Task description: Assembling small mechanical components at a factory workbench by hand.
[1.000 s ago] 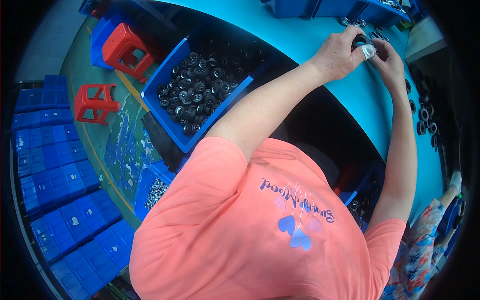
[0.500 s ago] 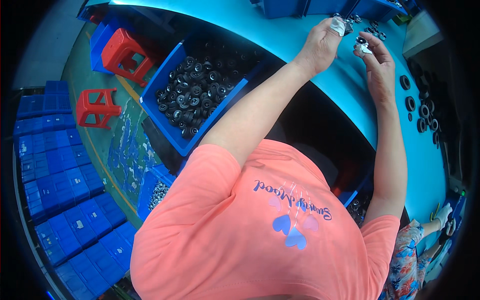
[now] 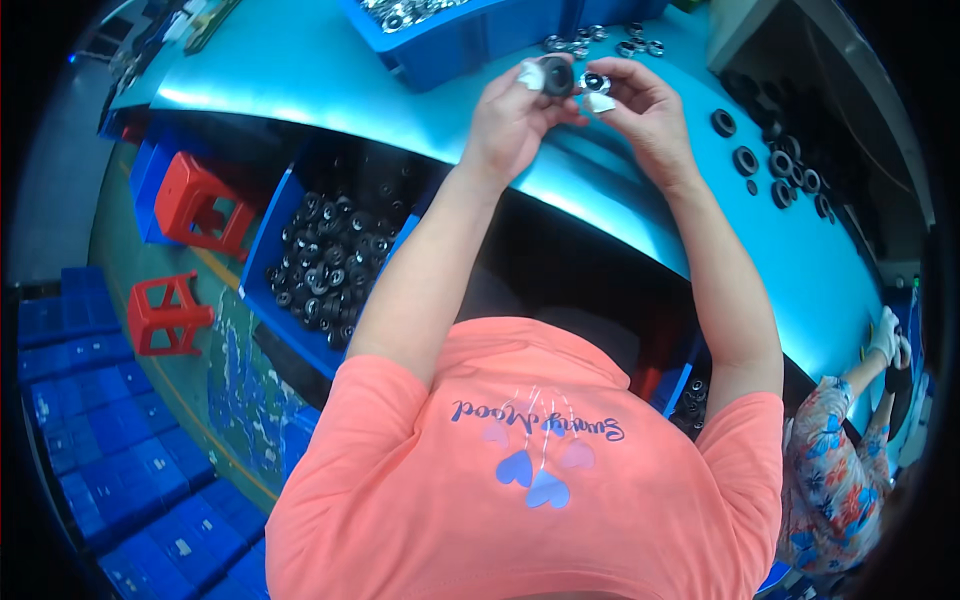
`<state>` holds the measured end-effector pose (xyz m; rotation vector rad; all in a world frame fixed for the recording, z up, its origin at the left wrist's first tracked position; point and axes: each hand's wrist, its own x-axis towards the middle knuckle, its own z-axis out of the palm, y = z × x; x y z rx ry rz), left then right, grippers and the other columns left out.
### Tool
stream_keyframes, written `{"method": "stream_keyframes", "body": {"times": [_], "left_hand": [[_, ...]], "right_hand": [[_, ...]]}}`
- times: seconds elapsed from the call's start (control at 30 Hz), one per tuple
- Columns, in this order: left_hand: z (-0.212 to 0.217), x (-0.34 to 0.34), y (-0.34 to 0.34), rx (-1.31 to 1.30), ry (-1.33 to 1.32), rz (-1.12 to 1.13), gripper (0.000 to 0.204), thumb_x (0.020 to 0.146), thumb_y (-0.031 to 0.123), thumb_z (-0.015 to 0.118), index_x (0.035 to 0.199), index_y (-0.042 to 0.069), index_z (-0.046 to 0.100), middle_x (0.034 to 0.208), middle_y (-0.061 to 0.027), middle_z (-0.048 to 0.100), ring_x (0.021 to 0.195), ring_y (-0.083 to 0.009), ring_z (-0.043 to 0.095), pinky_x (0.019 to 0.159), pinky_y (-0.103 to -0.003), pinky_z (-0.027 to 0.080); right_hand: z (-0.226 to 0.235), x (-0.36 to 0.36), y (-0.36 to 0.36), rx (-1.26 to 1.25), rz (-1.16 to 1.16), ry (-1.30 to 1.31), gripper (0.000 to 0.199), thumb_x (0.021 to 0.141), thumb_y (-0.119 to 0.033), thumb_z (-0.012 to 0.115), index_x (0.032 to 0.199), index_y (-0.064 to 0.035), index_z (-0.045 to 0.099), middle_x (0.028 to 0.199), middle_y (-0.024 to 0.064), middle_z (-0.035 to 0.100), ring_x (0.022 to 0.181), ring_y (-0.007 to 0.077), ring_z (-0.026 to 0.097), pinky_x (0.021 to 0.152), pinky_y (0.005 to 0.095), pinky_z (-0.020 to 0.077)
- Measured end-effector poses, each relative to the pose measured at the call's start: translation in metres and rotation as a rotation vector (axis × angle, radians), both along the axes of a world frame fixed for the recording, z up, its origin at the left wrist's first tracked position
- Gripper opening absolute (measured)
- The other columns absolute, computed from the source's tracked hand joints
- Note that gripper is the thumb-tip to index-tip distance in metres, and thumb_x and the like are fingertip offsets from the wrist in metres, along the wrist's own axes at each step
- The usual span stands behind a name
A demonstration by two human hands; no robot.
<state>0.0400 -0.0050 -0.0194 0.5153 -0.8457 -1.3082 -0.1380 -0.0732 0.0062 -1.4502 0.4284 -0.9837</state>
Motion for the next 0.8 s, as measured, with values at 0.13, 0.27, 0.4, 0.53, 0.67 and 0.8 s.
{"method": "stream_keyframes", "body": {"times": [0.13,0.27,0.4,0.53,0.67,0.8], "left_hand": [[0.0051,-0.0003,-0.0021,0.052,0.057,-0.041,0.045,0.108,0.031,0.039,0.133,-0.003,0.054,0.112,-0.0116,0.064,0.092,-0.0211,0.062,0.089,-0.046,0.053],[0.0044,0.0021,-0.0021,0.058,0.072,-0.063,0.045,0.109,0.031,0.037,0.133,-0.004,0.053,0.113,-0.0113,0.064,0.092,-0.0209,0.062,0.089,-0.046,0.053],[0.0060,0.0016,-0.0001,0.062,0.068,-0.061,0.044,0.108,0.029,0.038,0.134,-0.004,0.052,0.115,-0.0119,0.064,0.092,-0.0210,0.062,0.089,-0.045,0.054],[0.0038,0.0034,-0.0013,0.044,0.066,-0.086,0.043,0.107,0.026,0.039,0.135,-0.004,0.052,0.116,-0.0133,0.064,0.092,-0.0212,0.062,0.088,-0.045,0.054],[0.0041,0.0050,-0.0012,0.059,0.102,-0.106,0.043,0.106,0.025,0.041,0.136,-0.004,0.050,0.116,-0.0154,0.064,0.092,-0.0208,0.062,0.088,-0.044,0.055],[0.0051,0.0051,0.0002,0.054,0.095,-0.093,0.044,0.106,0.024,0.042,0.139,-0.005,0.048,0.116,-0.0160,0.064,0.093,-0.0200,0.062,0.089,-0.043,0.055]], "right_hand": [[0.0037,-0.0036,-0.0004,-0.011,-0.038,0.004,0.039,0.080,0.003,0.075,0.117,-0.0015,0.065,0.113,0.0067,0.068,0.102,0.0152,0.068,0.090,0.0310,0.0568],[0.0052,-0.0036,0.0001,-0.026,-0.052,0.023,0.040,0.078,0.001,0.079,0.116,-0.0017,0.065,0.111,0.0066,0.069,0.100,0.0149,0.068,0.089,0.0304,0.0576],[0.0043,-0.0038,-0.0006,0.000,-0.056,0.042,0.040,0.078,0.000,0.079,0.115,-0.0015,0.065,0.111,0.0070,0.069,0.098,0.0143,0.068,0.087,0.0298,0.0580],[0.0043,-0.0050,-0.0025,-0.009,-0.068,0.054,0.040,0.078,-0.001,0.080,0.115,-0.0016,0.064,0.111,0.0068,0.069,0.098,0.0139,0.068,0.088,0.0292,0.0577],[0.0056,-0.0053,-0.0013,0.000,-0.102,0.022,0.040,0.078,-0.001,0.080,0.115,-0.0018,0.064,0.109,0.0063,0.068,0.099,0.0137,0.068,0.088,0.0286,0.0572],[0.0068,-0.0054,-0.0013,-0.001,-0.093,0.019,0.039,0.079,-0.002,0.080,0.115,-0.0020,0.064,0.109,0.0059,0.069,0.099,0.0140,0.068,0.088,0.0287,0.0571]]}}
